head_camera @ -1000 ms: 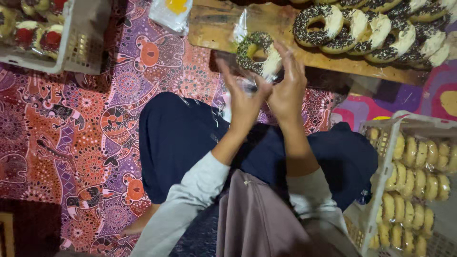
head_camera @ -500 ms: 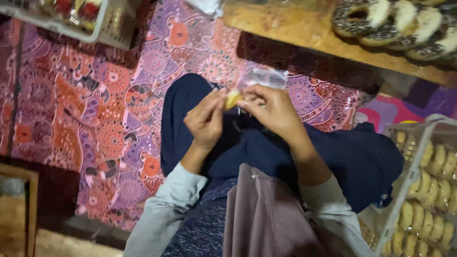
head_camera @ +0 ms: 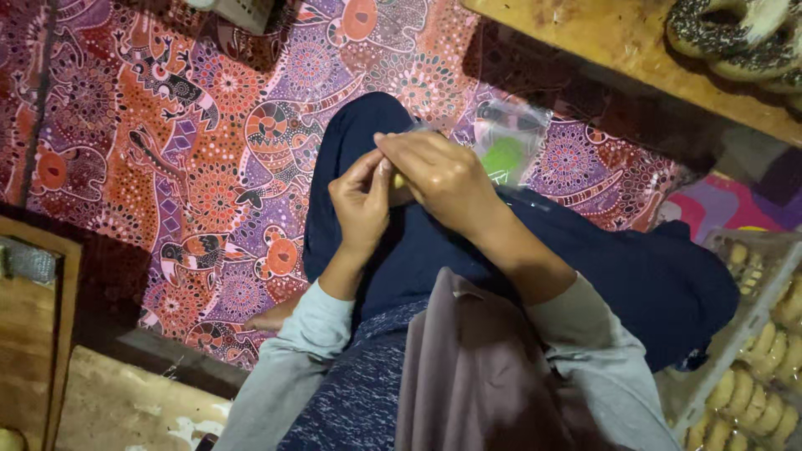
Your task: The person sits on the floor and repeatedly picks up ring-shaped pastries from a wooden board, places them into clear plastic bags, and sets the packaged items into a white basket. The person handles the pastries one at a time throughout the clip.
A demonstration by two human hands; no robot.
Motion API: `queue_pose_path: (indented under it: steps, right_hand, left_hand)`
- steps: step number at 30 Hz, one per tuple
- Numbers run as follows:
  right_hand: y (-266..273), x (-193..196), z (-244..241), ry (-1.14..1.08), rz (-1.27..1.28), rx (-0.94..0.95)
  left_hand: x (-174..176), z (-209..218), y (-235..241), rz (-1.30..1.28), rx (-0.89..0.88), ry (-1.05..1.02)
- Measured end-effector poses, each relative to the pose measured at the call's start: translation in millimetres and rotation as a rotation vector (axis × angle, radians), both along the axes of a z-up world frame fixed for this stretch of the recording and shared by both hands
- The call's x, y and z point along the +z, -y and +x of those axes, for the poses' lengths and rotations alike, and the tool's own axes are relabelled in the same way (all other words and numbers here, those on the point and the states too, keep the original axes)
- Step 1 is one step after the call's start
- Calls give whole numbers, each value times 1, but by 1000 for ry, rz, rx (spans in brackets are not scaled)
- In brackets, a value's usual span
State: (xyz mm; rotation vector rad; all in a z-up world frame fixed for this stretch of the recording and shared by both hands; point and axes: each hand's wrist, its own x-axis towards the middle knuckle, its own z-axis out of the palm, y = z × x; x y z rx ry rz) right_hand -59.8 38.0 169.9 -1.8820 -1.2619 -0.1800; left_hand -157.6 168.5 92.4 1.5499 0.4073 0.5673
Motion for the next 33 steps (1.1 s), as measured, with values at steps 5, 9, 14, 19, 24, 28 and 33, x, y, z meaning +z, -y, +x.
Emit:
queue_pose_path:
  steps: [5,9,14,19,24,28,33]
  right_hand:
    - [11,-37,34,-296,-245,-373]
    - [55,-66,58,-758,-245,-378]
    - [42,-101,-22,-1306,227,86]
    - [29,-114,-21,-1413,229,109]
    - [14,-89,-14,-1094,242,-85]
    - [5,-62,-13,-557,358,-336]
    - [-1,-106,-16,-614,173,-373]
  left_hand:
    - [12,-2,13,112,41,-14]
    - [38,9,16,-130,208,56]
    - [51,2,28,557,118,110]
    - [-18,9,-31,-657,-76,-187]
    - [-45,-6,-38,-401,-122,-144]
    - [-18,-16,-18,-46,93,149]
    - [-18,-26,-7,116,141,-69]
